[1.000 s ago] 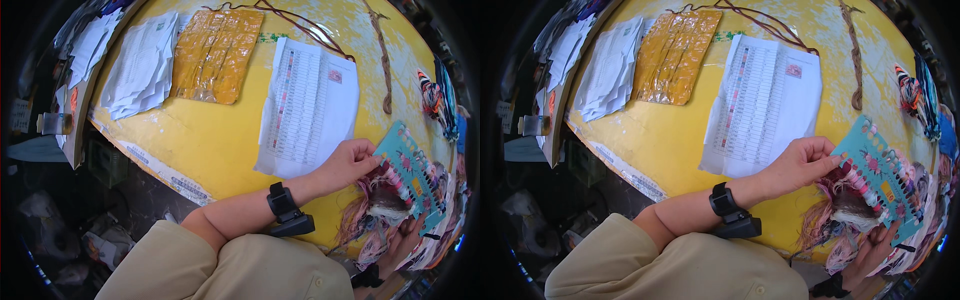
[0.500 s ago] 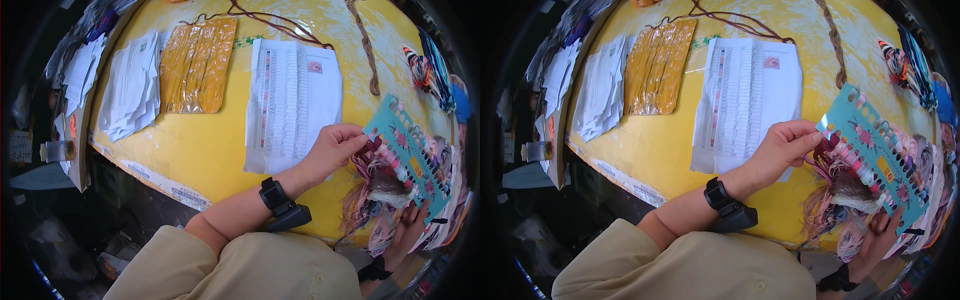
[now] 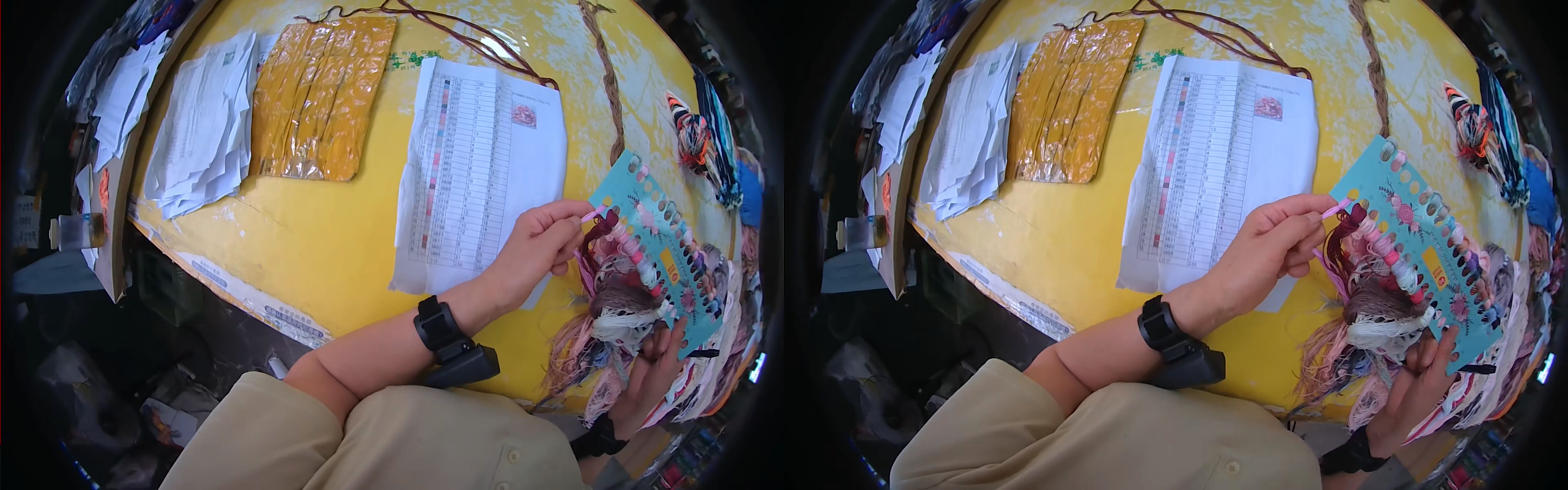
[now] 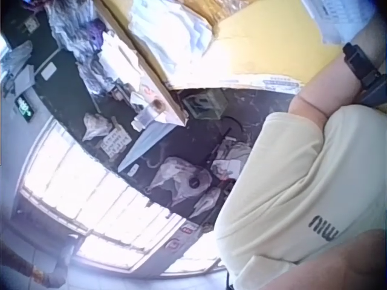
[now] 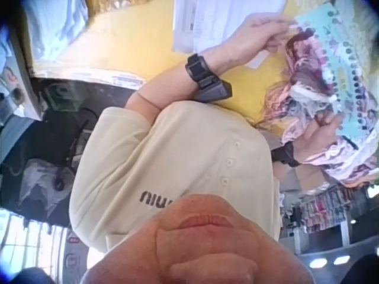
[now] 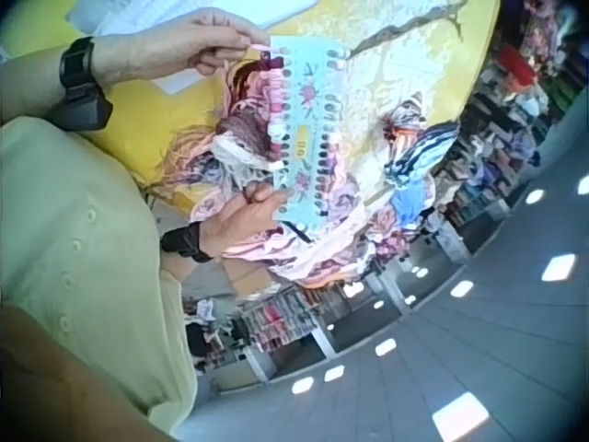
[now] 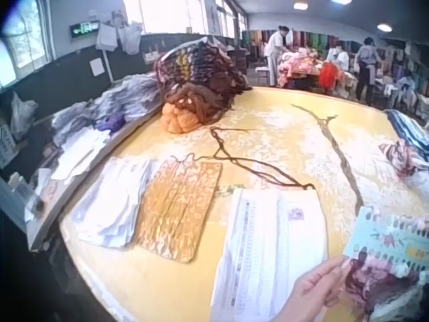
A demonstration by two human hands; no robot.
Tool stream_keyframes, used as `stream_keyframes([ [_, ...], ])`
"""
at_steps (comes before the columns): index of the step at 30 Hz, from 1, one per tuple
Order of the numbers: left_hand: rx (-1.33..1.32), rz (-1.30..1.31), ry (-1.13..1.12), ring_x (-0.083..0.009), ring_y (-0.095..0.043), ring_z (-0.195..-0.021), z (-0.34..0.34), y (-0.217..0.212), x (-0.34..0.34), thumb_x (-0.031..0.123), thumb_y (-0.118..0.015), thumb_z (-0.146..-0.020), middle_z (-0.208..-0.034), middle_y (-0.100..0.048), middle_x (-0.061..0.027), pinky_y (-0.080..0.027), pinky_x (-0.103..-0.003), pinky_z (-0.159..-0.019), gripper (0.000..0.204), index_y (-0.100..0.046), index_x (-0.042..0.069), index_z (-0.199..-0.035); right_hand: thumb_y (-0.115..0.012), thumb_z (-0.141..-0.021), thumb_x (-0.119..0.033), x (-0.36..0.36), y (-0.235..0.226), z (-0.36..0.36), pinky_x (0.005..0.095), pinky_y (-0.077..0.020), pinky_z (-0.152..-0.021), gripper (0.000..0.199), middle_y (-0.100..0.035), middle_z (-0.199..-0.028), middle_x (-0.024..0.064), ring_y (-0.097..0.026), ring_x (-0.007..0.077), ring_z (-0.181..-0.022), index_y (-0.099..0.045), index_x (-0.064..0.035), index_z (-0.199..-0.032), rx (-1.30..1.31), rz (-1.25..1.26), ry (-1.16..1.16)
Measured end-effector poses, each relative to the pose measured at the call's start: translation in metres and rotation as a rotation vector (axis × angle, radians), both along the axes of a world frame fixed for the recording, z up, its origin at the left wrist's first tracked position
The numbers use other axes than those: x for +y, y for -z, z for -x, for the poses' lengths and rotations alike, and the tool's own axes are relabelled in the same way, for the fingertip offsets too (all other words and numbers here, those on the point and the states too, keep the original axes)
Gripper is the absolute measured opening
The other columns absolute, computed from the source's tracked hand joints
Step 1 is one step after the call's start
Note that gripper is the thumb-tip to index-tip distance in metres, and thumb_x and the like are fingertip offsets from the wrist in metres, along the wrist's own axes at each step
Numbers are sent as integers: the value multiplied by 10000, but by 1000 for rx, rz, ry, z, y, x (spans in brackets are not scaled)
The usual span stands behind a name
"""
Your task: Sort and organize colored embroidery threads by matching them to a color chart/legend.
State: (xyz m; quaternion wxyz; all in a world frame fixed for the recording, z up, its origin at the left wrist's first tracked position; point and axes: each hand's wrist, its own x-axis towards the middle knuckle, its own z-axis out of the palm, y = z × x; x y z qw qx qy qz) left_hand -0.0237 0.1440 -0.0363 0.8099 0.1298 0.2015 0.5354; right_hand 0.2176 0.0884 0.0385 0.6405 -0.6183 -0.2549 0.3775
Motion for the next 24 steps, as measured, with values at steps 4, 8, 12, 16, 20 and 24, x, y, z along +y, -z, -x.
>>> stream_keyframes([
  [4, 124, -54, -14, -40, -346, -560, -1, -3, 1, 143, -479, -950, -722, -483, 32, -291, -191, -509, 271, -560, 60, -1195, -577, -942, -203, 0, -1, 3, 210, -176, -467, 212, -294, -560, -56, -233, 28, -504, -445, -133, -791, -11, -9, 10],
  [8, 94, -89, 32, -42, -351, -559, -1, -4, 0, 141, -475, -949, -722, -485, 31, -304, -192, -513, 299, -548, 49, -1225, -569, -946, -203, -4, -1, -6, 217, -171, -464, 242, -286, -561, -54, -224, 32, -497, -432, -142, -757, 8, -32, -6],
  [12, 63, -84, 57, -42, -351, -557, -3, -7, -1, 158, -491, -951, -714, -486, 31, -310, -189, -515, 311, -544, 44, -1235, -561, -950, -194, -10, 2, -14, 220, -170, -463, 222, -289, -560, -55, -222, 33, -497, -441, -142, -771, 25, -41, 0],
  [16, 236, -109, 25, -5, -401, -595, -3, -13, 0, 224, -530, -951, -742, -538, 57, -332, -163, -525, 294, -578, 58, -1189, -551, -953, -171, -9, -1, -3, 217, -173, -461, 177, -298, -558, -56, -231, 30, -492, -453, -133, -811, 11, -13, -32],
  [20, 324, -100, -13, 33, -450, -645, -4, -9, 2, 259, -556, -943, -772, -573, 88, -350, -133, -536, 211, -621, 94, -1057, -537, -960, -183, -8, -3, -5, 216, -177, -459, 193, -299, -548, -57, -240, 34, -479, -456, -132, -793, 1, 4, -107],
  [24, 236, -98, 18, 38, -463, -639, -3, -7, 1, 241, -542, -948, -751, -560, 100, -355, -129, -530, 129, -608, 130, -936, -513, -972, -208, -14, -4, -7, 224, -184, -452, 226, -299, -540, -51, -242, 48, -472, -453, -129, -769, -9, 50, -176],
])
